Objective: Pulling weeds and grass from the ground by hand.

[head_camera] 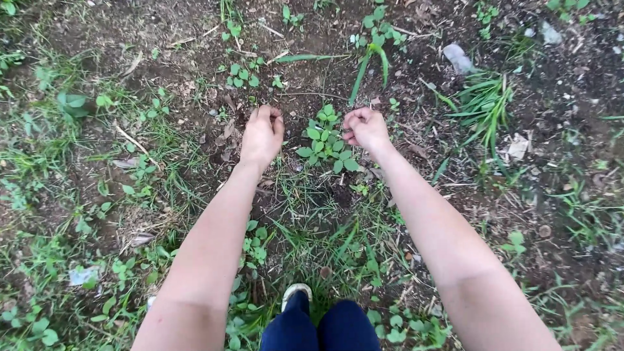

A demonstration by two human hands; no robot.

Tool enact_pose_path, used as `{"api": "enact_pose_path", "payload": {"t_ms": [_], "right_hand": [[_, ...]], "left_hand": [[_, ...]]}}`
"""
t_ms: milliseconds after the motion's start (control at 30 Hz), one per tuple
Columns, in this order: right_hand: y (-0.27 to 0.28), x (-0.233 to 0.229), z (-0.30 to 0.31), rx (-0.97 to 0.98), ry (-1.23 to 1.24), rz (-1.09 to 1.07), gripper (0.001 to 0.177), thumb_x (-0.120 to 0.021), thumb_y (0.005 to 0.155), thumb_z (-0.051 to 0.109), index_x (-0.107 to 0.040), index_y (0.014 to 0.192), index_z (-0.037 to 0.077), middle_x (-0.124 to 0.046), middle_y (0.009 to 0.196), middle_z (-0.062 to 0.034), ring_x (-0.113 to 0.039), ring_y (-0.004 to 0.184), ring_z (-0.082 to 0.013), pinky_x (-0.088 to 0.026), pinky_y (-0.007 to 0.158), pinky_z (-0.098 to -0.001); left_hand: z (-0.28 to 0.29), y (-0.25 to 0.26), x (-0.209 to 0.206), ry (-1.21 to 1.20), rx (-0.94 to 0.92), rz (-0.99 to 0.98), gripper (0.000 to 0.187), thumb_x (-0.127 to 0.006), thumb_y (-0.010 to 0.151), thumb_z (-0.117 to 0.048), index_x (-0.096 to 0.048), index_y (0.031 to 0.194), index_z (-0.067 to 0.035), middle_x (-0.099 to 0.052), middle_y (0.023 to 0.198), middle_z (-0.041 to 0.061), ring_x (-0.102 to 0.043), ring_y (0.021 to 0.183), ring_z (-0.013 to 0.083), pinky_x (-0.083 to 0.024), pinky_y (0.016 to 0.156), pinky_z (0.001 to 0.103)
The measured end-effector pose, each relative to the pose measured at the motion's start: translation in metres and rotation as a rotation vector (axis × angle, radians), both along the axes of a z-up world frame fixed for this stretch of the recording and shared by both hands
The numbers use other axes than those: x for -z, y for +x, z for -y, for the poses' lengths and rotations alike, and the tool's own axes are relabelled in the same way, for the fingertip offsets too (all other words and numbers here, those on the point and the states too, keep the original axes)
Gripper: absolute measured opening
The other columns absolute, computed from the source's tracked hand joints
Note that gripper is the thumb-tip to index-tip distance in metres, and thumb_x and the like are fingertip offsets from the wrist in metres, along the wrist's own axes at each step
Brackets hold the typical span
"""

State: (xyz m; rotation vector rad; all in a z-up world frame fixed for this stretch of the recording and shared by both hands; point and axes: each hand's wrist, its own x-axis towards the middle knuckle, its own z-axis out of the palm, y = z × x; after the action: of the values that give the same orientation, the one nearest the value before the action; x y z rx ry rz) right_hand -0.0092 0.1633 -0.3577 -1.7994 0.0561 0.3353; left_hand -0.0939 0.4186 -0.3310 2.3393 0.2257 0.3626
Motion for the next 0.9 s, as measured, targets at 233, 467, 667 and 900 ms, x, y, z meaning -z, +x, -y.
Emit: {"api": "enact_pose_path", "payload": {"t_ms": [233,467,667,900], "right_hand": [[0.036,0.122,-0.009,-0.015,-0.054,0.005,0.016,-0.054,0.102,0.012,-0.069,0.103,0.006,-0.073,0.094,-0.0042,-0.071,0.071,-0.0123,-0.06,0.061,-0.0267],[0.044,0.243,-0.026,-0.255,-0.52,0.078,0.024,-0.058,0.098,0.014,-0.075,0.115,0.01,-0.077,0.101,-0.0087,-0.074,0.084,-0.0194,-0.06,0.079,-0.0332],[0.039,0.286,-0.044,-0.438,-0.822,0.172,0.044,-0.05,0.097,0.013,-0.062,0.139,0.016,-0.062,0.136,-0.0139,-0.064,0.12,-0.0317,-0.047,0.109,-0.0402],[0.044,0.3,-0.046,-0.719,-1.107,0.124,0.072,-0.044,0.091,0.005,-0.023,0.159,0.016,-0.015,0.17,-0.0023,-0.048,0.139,-0.0282,-0.043,0.112,-0.0424]], "left_hand": [[-0.015,0.027,0.107,-0.024,0.017,0.046,0.017,-0.06,0.099,-0.016,-0.063,0.112,-0.005,-0.065,0.115,0.022,-0.068,0.099,0.0395,-0.055,0.089,0.048],[-0.027,0.048,0.195,-0.041,0.024,0.108,0.017,-0.06,0.098,-0.015,-0.063,0.112,-0.005,-0.065,0.113,0.021,-0.068,0.1,0.0386,-0.054,0.091,0.048],[-0.029,0.045,0.232,-0.048,0.018,0.076,0.019,-0.059,0.099,-0.015,-0.063,0.115,-0.005,-0.065,0.114,0.021,-0.067,0.102,0.0374,-0.053,0.091,0.048],[-0.034,0.032,0.256,-0.073,0.02,-0.07,0.03,-0.051,0.103,-0.016,-0.055,0.128,-0.001,-0.058,0.125,0.025,-0.069,0.102,0.0344,-0.054,0.093,0.047]]}}
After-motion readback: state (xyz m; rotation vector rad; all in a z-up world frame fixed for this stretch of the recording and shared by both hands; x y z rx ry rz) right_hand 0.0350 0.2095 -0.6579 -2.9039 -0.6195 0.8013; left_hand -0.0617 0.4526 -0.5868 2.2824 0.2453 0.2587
